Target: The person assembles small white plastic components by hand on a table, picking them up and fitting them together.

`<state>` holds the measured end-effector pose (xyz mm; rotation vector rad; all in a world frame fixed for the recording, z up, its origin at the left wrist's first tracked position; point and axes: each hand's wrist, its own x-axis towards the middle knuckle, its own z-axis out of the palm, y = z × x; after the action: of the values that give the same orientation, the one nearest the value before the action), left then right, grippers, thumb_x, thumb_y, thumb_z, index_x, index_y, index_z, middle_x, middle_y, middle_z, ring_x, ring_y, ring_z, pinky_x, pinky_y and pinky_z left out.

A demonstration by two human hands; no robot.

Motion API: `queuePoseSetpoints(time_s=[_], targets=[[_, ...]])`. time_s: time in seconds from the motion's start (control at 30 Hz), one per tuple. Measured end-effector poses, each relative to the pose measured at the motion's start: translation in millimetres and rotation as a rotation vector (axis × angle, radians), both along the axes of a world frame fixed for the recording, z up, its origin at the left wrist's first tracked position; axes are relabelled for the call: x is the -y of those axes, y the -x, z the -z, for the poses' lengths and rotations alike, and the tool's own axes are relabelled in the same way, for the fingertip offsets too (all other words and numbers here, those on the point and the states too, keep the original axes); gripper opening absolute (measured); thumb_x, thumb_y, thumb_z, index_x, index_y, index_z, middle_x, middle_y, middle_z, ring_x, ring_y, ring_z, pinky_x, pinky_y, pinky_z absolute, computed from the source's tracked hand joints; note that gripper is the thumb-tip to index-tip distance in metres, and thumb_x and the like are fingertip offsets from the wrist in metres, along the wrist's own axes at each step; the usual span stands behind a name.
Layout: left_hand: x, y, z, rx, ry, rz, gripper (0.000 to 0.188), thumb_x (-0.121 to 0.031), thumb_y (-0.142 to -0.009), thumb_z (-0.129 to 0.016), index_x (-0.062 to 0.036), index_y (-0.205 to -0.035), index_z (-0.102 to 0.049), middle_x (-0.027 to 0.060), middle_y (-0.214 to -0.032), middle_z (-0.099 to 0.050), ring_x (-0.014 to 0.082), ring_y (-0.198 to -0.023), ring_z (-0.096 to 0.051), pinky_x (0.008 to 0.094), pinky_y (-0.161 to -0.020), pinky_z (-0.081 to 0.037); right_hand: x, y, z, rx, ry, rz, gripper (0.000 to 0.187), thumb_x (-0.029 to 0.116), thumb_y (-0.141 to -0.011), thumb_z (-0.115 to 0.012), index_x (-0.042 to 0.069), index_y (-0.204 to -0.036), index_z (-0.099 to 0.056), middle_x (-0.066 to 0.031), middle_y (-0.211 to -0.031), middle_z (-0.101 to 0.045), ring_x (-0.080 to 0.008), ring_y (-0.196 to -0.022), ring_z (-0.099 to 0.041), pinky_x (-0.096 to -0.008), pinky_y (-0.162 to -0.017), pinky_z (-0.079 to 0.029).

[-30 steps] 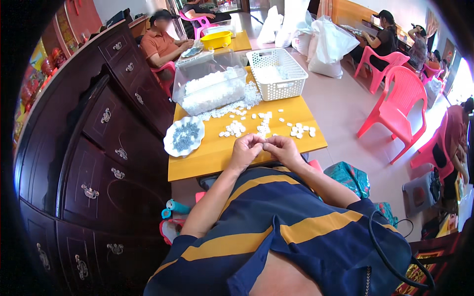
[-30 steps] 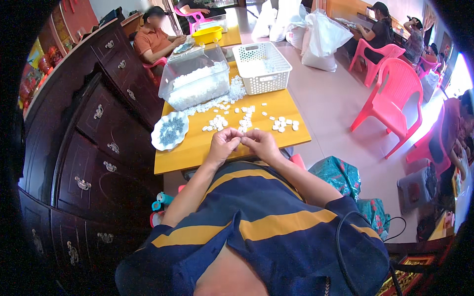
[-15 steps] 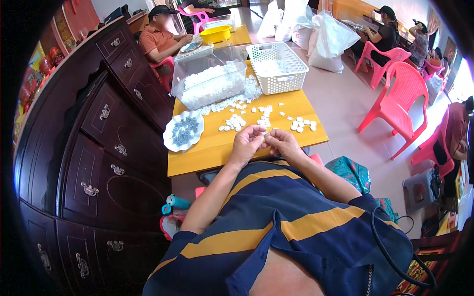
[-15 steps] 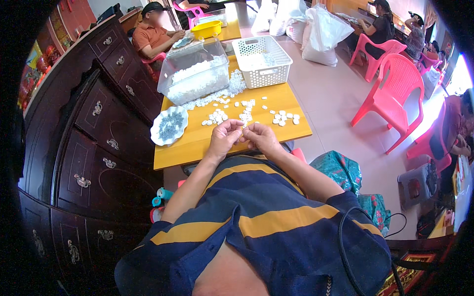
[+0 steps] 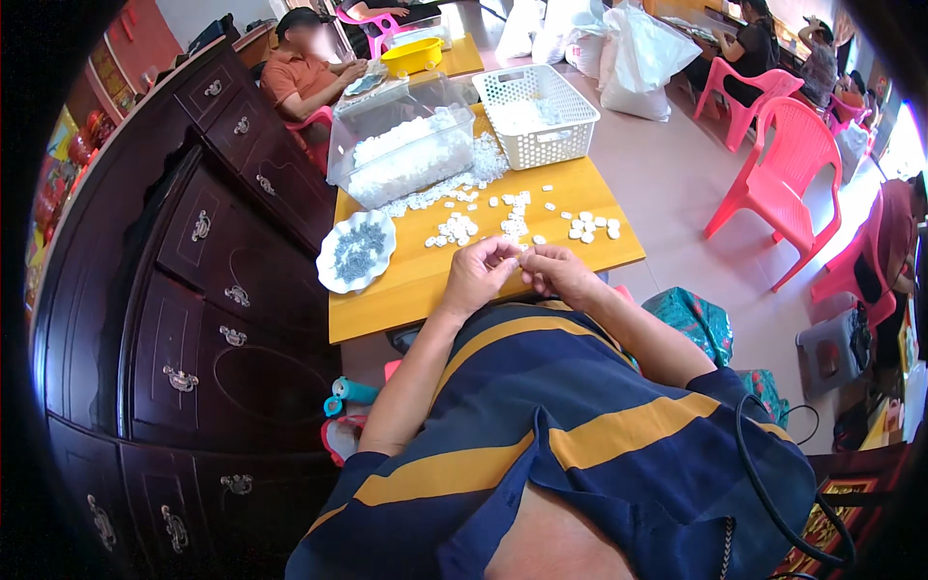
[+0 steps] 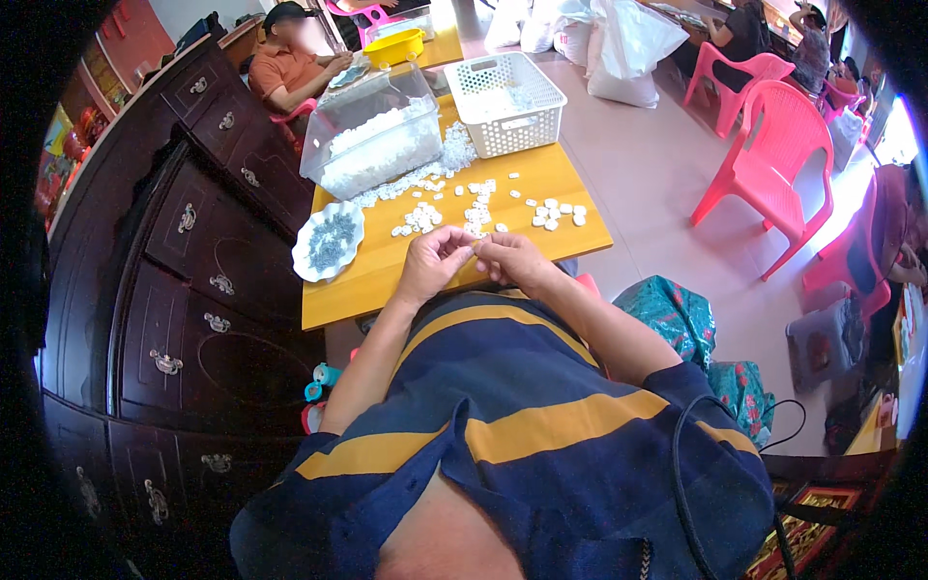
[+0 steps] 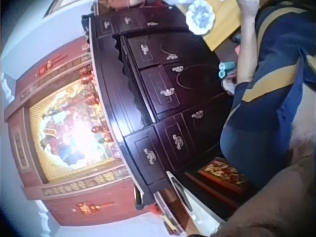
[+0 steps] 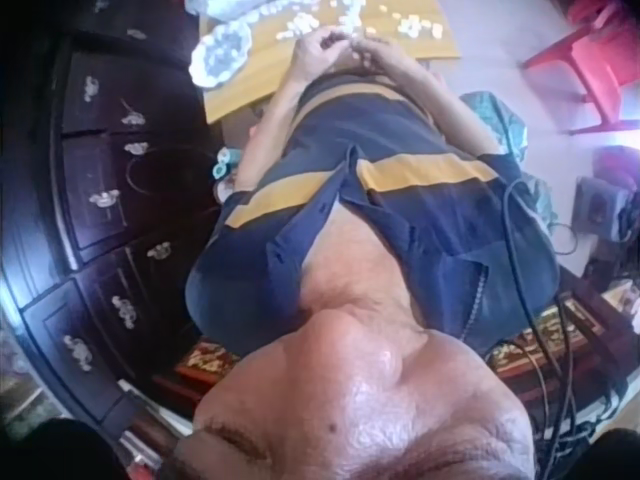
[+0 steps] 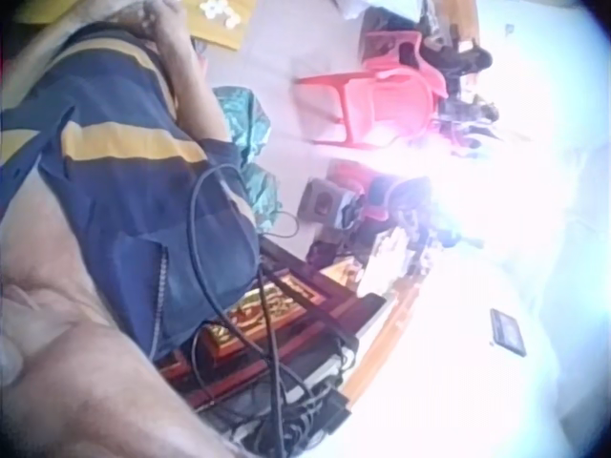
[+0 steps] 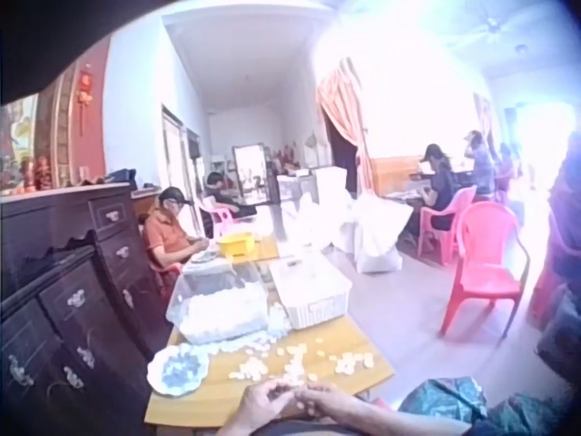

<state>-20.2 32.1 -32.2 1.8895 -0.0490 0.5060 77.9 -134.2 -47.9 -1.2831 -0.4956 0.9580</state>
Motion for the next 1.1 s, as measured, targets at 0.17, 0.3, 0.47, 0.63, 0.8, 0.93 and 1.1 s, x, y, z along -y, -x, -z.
queuePoseSetpoints(time_s=[0.17,0.3,0.47,0.63,0.8,0.93,1.1], targets=[[1,0,3,-0.008,-0.130,-0.058,0.004,-0.002,-0.087,-0.069,-0.0012,-0.090,-0.070,0.0005,-0.077,-0.070,0.0031,-0.064,-0.057,0.0221,-0.060,-0.048,-1,-1,6,0.000,-0.008,0.002,0.016,0.028,-0.095,-0.063,0.014,-0.088,-0.063,0.0048,-0.077,-0.065,-0.0029,-0.061,-0.054,-0.0190,-0.054,-0.040],[-2,0,5,0.013,-0.175,-0.126,0.004,-0.005,-0.088,-0.068,-0.0016,-0.090,-0.069,-0.0008,-0.072,-0.066,0.0039,-0.063,-0.056,0.0223,-0.059,-0.047,-1,7,-4,0.019,0.014,0.048,0.019,0.032,-0.099,-0.060,0.013,-0.097,-0.062,0.0027,-0.085,-0.069,-0.0036,-0.062,-0.055,-0.0192,-0.056,-0.043],[-6,-2,9,-0.002,-0.094,-0.146,0.007,-0.008,-0.090,-0.068,-0.0018,-0.088,-0.068,-0.0034,-0.069,-0.061,0.0033,-0.061,-0.053,0.0219,-0.057,-0.044,-2,5,0,0.005,0.010,0.083,0.021,0.033,-0.102,-0.056,0.013,-0.102,-0.058,0.0006,-0.089,-0.070,-0.0043,-0.063,-0.056,-0.0199,-0.057,-0.045],[-5,-4,17,-0.005,-0.089,-0.083,0.008,-0.009,-0.091,-0.068,-0.0014,-0.088,-0.067,-0.0039,-0.070,-0.060,0.0026,-0.061,-0.049,0.0220,-0.055,-0.042,-1,1,5,0.068,0.026,0.082,0.020,0.032,-0.102,-0.055,0.012,-0.099,-0.057,0.0008,-0.085,-0.067,-0.0048,-0.062,-0.056,-0.0202,-0.057,-0.045],[-4,-4,14,-0.035,-0.115,-0.081,0.008,-0.009,-0.091,-0.068,-0.0020,-0.088,-0.067,-0.0035,-0.070,-0.060,0.0029,-0.062,-0.050,0.0220,-0.056,-0.041,-2,-2,10,0.062,-0.049,0.058,0.017,0.028,-0.101,-0.057,0.012,-0.099,-0.057,0.0006,-0.083,-0.066,-0.0052,-0.063,-0.056,-0.0206,-0.058,-0.046],[-6,-3,15,-0.041,-0.106,-0.091,0.008,-0.009,-0.091,-0.067,-0.0024,-0.088,-0.067,-0.0032,-0.070,-0.061,0.0034,-0.062,-0.050,0.0221,-0.056,-0.041,-2,2,6,0.041,-0.040,0.046,0.014,0.025,-0.099,-0.058,0.011,-0.100,-0.057,-0.0001,-0.084,-0.067,-0.0055,-0.063,-0.056,-0.0206,-0.059,-0.046],[-4,-2,9,-0.048,-0.121,-0.095,0.010,-0.009,-0.088,-0.068,0.0007,-0.086,-0.067,0.0048,-0.070,-0.067,0.0075,-0.062,-0.060,0.0257,-0.059,-0.049,0,2,4,0.102,-0.029,0.064,0.011,0.019,-0.098,-0.056,0.009,-0.100,-0.058,-0.0031,-0.084,-0.069,-0.0070,-0.064,-0.058,-0.0216,-0.059,-0.048]])
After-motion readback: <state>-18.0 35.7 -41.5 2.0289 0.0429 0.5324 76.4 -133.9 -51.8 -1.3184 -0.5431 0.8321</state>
